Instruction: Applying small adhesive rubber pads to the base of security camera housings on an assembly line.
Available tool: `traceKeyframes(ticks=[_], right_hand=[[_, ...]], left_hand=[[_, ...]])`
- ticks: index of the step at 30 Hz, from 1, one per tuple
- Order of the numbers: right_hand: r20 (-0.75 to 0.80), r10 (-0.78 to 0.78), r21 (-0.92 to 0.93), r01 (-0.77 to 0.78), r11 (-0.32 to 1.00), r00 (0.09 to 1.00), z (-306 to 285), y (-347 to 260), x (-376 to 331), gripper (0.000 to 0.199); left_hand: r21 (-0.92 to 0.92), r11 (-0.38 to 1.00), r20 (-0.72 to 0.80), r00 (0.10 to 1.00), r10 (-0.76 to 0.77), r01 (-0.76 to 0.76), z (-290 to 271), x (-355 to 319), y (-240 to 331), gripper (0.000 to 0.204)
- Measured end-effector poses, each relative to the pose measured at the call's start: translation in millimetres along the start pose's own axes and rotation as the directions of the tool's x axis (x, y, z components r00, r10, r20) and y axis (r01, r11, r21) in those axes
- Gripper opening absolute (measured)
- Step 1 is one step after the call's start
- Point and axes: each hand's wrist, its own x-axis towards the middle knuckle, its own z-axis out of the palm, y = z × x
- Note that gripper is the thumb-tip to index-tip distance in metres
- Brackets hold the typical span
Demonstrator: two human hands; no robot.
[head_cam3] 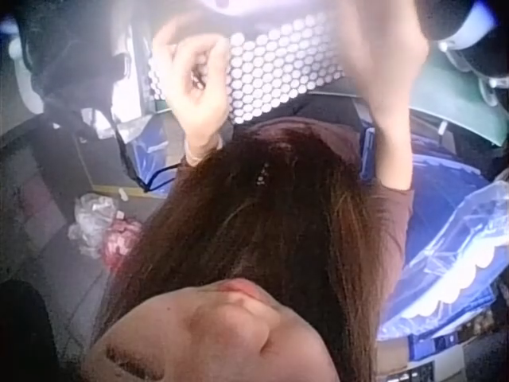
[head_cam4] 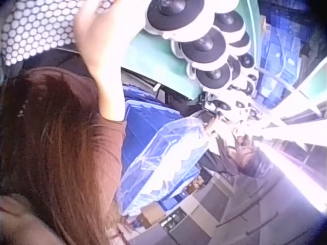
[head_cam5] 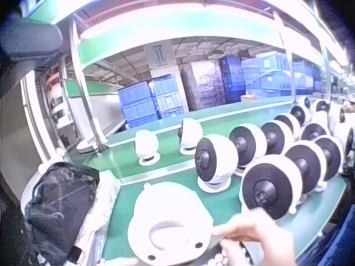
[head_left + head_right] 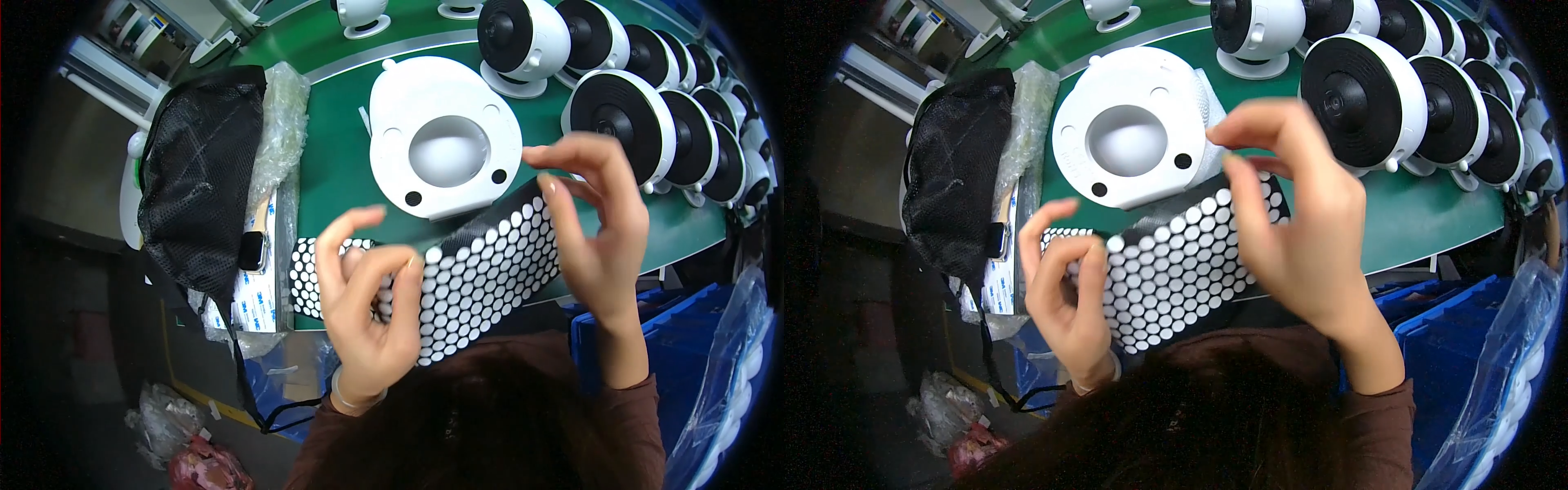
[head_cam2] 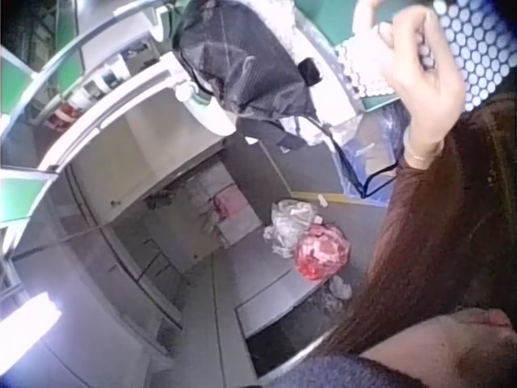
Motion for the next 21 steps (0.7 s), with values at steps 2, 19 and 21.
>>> traceKeyframes(ticks=[2, 19, 21], right_hand=[[0.173, -0.12, -0.151, 0.147, 0.977, 0.978, -8.7, -15.1, -2.5, 0.017], [0.303, -0.144, -0.108, 0.185, 0.977, 0.942, -15.9, -23.6, -8.8, 0.018], [0.305, -0.16, -0.108, 0.201, 0.973, 0.939, -15.8, -23.1, -8.5, 0.019]], left_hand=[[-0.051, 0.998, -0.02, 1.0, 0.021, -0.022, -4.5, -4.0, 3.2, 0.007], [-0.116, 0.984, 0.162, 0.974, 0.156, -0.139, 9.3, 15.5, 10.0, 0.009], [-0.109, 0.984, 0.162, 0.974, 0.16, -0.143, 9.5, 15.7, 9.1, 0.009]])
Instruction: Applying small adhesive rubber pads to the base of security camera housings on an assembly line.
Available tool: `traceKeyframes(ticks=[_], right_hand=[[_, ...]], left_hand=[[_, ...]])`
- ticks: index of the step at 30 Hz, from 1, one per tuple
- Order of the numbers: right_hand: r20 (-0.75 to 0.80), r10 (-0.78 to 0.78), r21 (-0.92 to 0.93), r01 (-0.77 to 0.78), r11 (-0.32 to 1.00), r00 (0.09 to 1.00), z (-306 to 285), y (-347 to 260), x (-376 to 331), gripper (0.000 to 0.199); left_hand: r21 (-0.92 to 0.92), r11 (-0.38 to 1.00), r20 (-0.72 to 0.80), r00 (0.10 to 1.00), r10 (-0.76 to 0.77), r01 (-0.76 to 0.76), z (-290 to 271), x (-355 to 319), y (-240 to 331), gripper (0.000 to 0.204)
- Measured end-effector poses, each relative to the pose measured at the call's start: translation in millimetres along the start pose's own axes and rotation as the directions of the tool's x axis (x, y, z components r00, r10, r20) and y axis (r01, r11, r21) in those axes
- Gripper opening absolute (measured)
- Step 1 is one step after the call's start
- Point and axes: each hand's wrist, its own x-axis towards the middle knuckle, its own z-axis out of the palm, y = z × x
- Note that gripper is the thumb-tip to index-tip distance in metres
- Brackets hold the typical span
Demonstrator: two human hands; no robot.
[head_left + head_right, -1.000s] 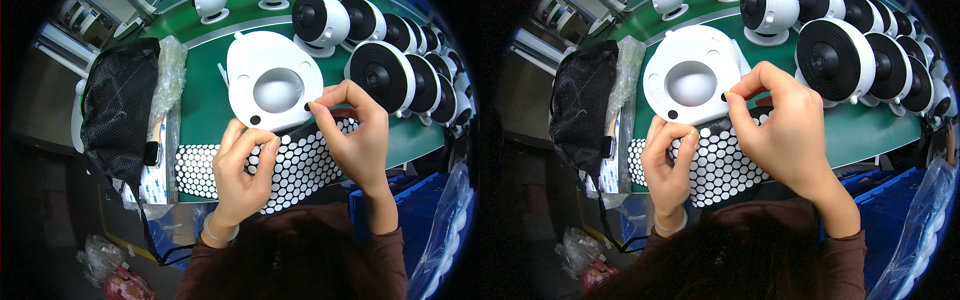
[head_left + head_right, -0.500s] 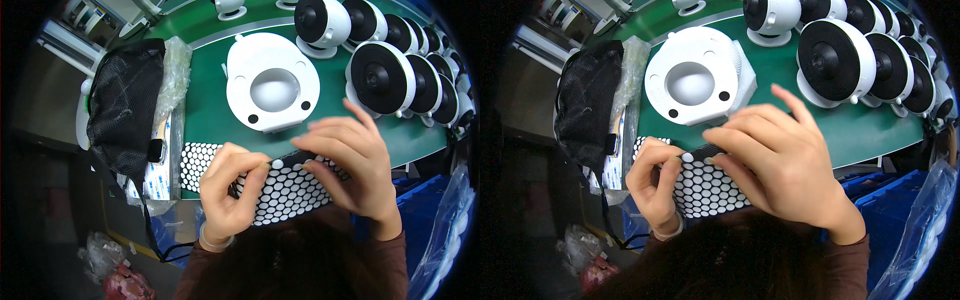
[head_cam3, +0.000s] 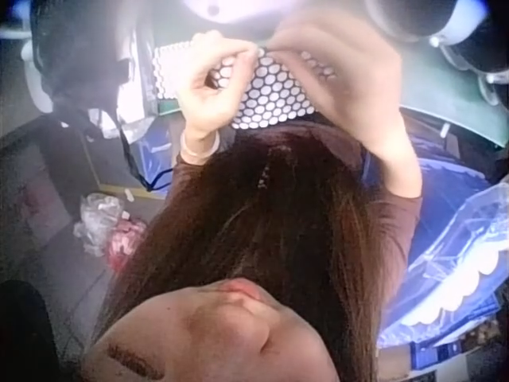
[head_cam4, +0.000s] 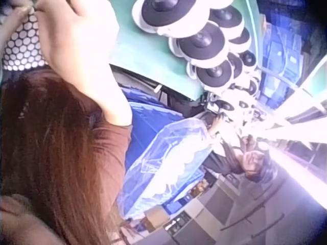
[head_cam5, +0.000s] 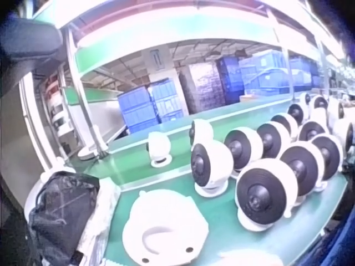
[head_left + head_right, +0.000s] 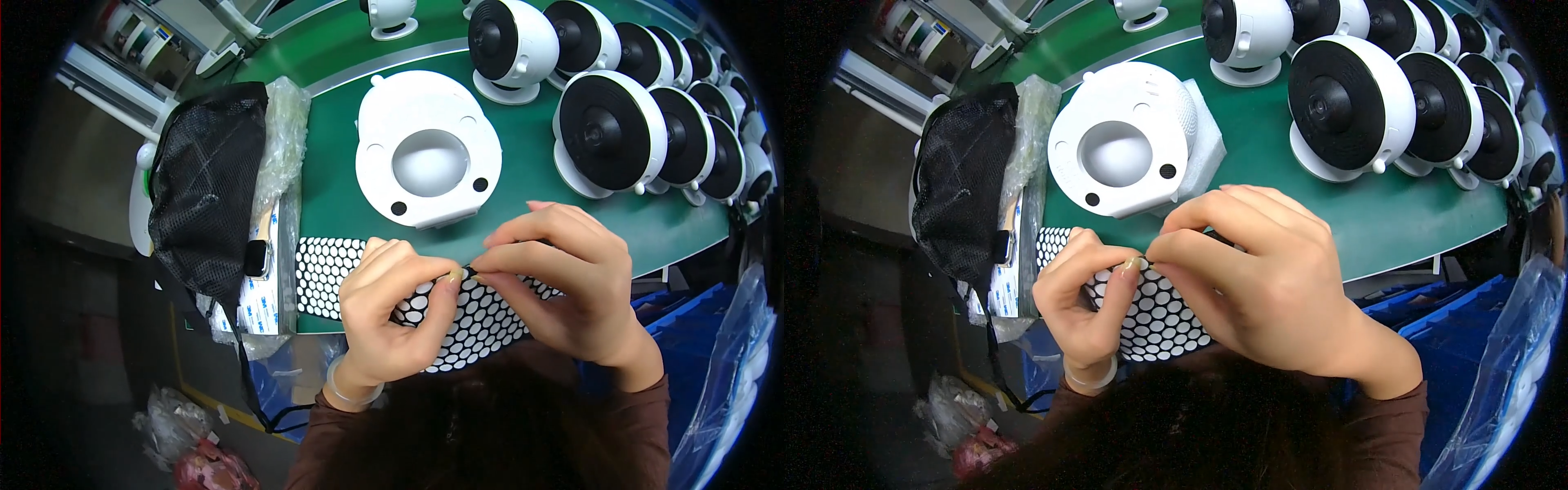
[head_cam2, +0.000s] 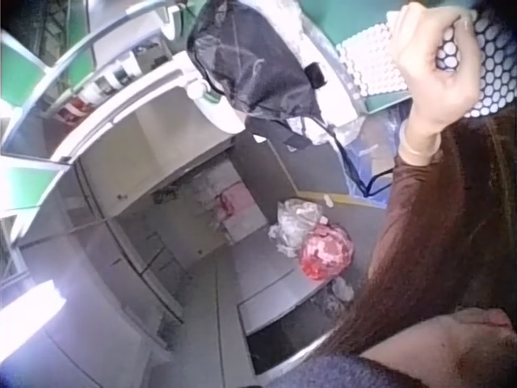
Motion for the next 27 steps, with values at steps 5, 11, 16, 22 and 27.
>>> traceKeyframes(ticks=[5, 11, 16, 22, 27], right_hand=[[-0.006, 0.001, 0.029, -0.001, 1.0, 1.0, 0.9, -0.6, -1.6, 0.021], [-0.096, -0.081, -0.027, 0.079, 0.997, 0.992, 8.2, -1.2, -6.0, 0.022], [-0.035, 0.031, 0.071, -0.028, 0.997, 0.999, 4.5, -2.3, -3.1, 0.021], [-0.037, -0.009, 0.066, 0.012, 0.998, 0.999, 3.6, -3.3, -0.6, 0.02], [-0.066, -0.006, 0.041, 0.009, 0.999, 0.998, 6.5, -6.3, -1.0, 0.021]], left_hand=[[0.007, 1.0, 0.021, 1.0, -0.013, 0.013, -2.0, 0.7, -0.2, 0.008], [-0.008, 1.0, -0.021, 1.0, -0.013, 0.013, -1.3, 1.1, -1.4, 0.008], [0.022, 1.0, -0.005, 1.0, 0.022, -0.021, -4.6, 0.9, 1.4, 0.007], [0.05, 0.998, -0.003, 0.999, 0.037, -0.037, -5.8, 1.4, 2.0, 0.007], [0.052, 0.998, -0.016, 0.999, 0.033, -0.032, -6.9, 1.4, 3.1, 0.007]])
